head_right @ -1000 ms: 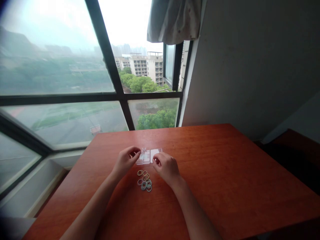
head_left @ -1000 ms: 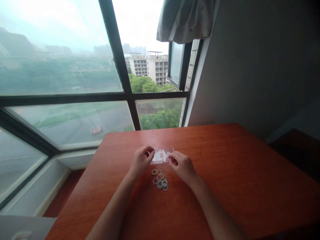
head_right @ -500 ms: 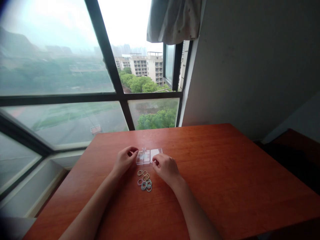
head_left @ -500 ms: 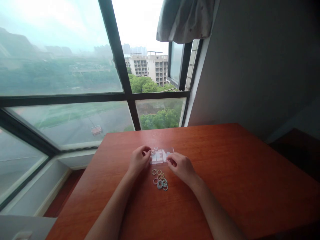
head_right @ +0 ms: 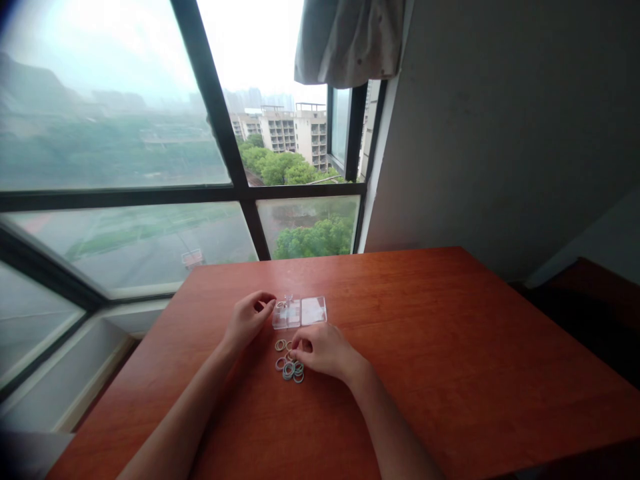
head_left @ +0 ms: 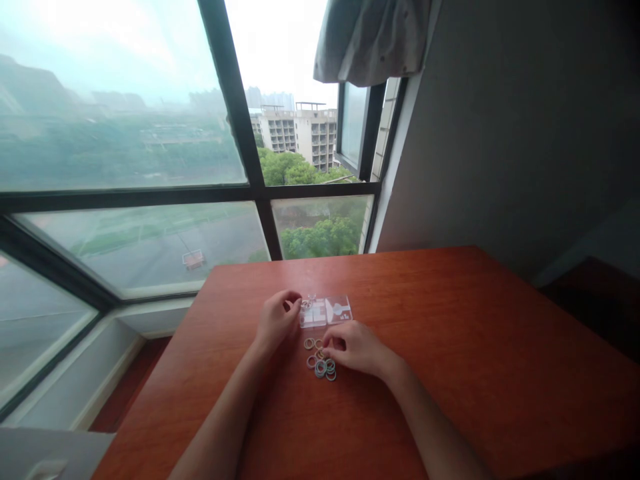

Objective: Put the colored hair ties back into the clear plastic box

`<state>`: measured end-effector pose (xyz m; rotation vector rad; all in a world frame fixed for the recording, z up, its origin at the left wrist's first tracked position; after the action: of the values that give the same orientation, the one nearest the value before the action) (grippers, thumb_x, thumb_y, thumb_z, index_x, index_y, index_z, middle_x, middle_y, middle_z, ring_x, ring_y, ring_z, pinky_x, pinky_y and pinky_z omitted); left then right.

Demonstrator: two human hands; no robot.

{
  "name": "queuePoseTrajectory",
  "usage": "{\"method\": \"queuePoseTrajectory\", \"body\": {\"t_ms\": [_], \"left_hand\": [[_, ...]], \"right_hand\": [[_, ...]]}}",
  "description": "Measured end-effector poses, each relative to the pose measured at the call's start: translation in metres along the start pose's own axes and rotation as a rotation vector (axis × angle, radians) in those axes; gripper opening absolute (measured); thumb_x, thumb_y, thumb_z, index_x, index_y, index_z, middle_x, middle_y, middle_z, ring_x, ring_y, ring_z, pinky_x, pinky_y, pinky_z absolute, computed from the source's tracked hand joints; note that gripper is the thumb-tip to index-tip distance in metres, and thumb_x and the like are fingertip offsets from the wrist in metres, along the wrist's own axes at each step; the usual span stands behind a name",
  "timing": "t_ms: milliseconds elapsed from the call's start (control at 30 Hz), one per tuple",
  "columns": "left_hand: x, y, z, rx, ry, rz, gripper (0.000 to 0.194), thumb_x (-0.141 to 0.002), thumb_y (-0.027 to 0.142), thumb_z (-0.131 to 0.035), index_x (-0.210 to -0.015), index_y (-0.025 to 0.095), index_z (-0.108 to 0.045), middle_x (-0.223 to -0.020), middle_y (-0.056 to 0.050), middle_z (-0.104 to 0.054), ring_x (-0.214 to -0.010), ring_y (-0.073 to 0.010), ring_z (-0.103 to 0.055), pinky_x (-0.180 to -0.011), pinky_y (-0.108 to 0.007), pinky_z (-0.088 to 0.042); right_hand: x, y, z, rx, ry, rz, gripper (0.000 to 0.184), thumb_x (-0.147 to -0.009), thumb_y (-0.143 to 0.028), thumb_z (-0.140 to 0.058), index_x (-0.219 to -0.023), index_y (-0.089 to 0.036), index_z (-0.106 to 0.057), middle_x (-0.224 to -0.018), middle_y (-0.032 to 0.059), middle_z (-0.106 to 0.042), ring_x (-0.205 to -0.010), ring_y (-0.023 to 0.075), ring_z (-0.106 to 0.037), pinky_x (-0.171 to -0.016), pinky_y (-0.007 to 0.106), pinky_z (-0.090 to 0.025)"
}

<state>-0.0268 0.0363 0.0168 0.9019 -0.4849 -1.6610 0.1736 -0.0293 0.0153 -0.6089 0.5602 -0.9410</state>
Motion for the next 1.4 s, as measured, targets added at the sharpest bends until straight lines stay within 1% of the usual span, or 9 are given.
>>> {"method": "queuePoseTrajectory", "body": {"t_ms": [200, 333, 667, 1000, 1100, 1233, 1333, 1400], "left_hand": [[0.000, 0.004, 0.002, 0.007, -0.002, -0.014, 0.018, -0.079, 0.031, -0.056, -0.082, 0.017, -0.068, -0.075, -0.003, -0.070, -0.059, -0.0131, -0.057, -0.056, -0.023, -0.044], [0.001, 0.005, 0.002, 0.013, -0.004, -0.017, 0.018, -0.079, 0.030, -0.056, -0.082, 0.016, -0.068, -0.075, -0.003, -0.070, -0.059, -0.0132, -0.058, -0.056, -0.023, -0.045], [0.000, 0.001, 0.000, -0.003, -0.022, -0.039, 0.017, -0.080, 0.029, -0.055, -0.081, 0.017, -0.067, -0.076, -0.003, -0.069, -0.060, -0.0130, -0.058, -0.057, -0.023, -0.044], [0.001, -0.001, -0.001, 0.008, -0.035, -0.045, 0.016, -0.080, 0.028, -0.056, -0.084, 0.017, -0.068, -0.076, -0.002, -0.069, -0.060, -0.0130, -0.058, -0.057, -0.023, -0.045], [0.001, 0.001, -0.001, 0.007, -0.044, -0.051, 0.016, -0.080, 0.028, -0.056, -0.084, 0.017, -0.067, -0.075, -0.002, -0.068, -0.060, -0.0129, -0.057, -0.057, -0.023, -0.044], [0.003, 0.007, -0.002, 0.020, -0.078, -0.087, 0.015, -0.083, 0.027, -0.056, -0.086, 0.017, -0.067, -0.075, -0.002, -0.066, -0.060, -0.0118, -0.056, -0.058, -0.022, -0.044], [0.007, 0.016, -0.006, 0.041, -0.137, -0.153, 0.015, -0.085, 0.026, -0.055, -0.086, 0.017, -0.066, -0.074, -0.001, -0.064, -0.060, -0.0109, -0.054, -0.059, -0.021, -0.043], [0.011, 0.024, -0.010, 0.062, -0.195, -0.201, 0.013, -0.085, 0.025, -0.055, -0.086, 0.017, -0.066, -0.074, -0.001, -0.064, -0.060, -0.0102, -0.053, -0.059, -0.020, -0.042]], "right_hand": [[0.002, -0.006, -0.003, -0.035, -0.079, 0.026, 0.011, -0.074, -0.024, -0.073, -0.084, -0.022, -0.074, -0.064, -0.0044, -0.064, -0.056, 0.0090, -0.055, -0.053, 0.017, -0.036], [0.002, -0.007, -0.002, -0.034, -0.111, 0.027, 0.016, -0.071, -0.021, -0.073, -0.087, -0.024, -0.075, -0.065, -0.0052, -0.065, -0.056, 0.0089, -0.055, -0.053, 0.017, -0.035], [0.002, -0.008, -0.003, -0.014, -0.129, 0.061, 0.024, -0.073, -0.013, -0.066, -0.089, -0.027, -0.077, -0.068, -0.0043, -0.070, -0.057, 0.0096, -0.056, -0.054, 0.018, -0.034], [0.002, -0.007, -0.005, 0.025, -0.095, 0.078, 0.021, -0.074, -0.013, -0.063, -0.086, -0.025, -0.076, -0.071, -0.0029, -0.070, -0.060, 0.0108, -0.059, -0.056, 0.019, -0.036], [0.000, -0.005, -0.005, 0.002, -0.032, 0.052, 0.017, -0.075, -0.013, -0.062, -0.083, -0.022, -0.074, -0.070, -0.0022, -0.069, -0.062, 0.0113, -0.059, -0.059, 0.019, -0.038], [-0.004, 0.000, -0.001, -0.031, 0.172, -0.038, 0.007, -0.078, -0.018, -0.063, -0.079, -0.020, -0.070, -0.063, -0.0025, -0.063, -0.057, 0.0108, -0.054, -0.056, 0.020, -0.037], [-0.006, 0.005, 0.005, -0.055, 0.312, -0.067, 0.007, -0.080, -0.023, -0.064, -0.078, -0.019, -0.069, -0.060, -0.0025, -0.059, -0.054, 0.0108, -0.051, -0.054, 0.021, -0.036], [-0.006, 0.009, 0.007, -0.062, 0.380, -0.078, 0.008, -0.080, -0.024, -0.063, -0.078, -0.018, -0.069, -0.058, -0.0030, -0.056, -0.053, 0.0108, -0.049, -0.054, 0.021, -0.036]]}}
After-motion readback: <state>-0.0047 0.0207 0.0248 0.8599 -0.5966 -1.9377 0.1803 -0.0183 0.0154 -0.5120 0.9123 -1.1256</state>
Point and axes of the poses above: each hand's wrist, its own x-axis away from the middle knuckle, its own z-axis out of the back of the hand, y = z × x, the point moved 2 cm from there along -x, towards the middle knuckle
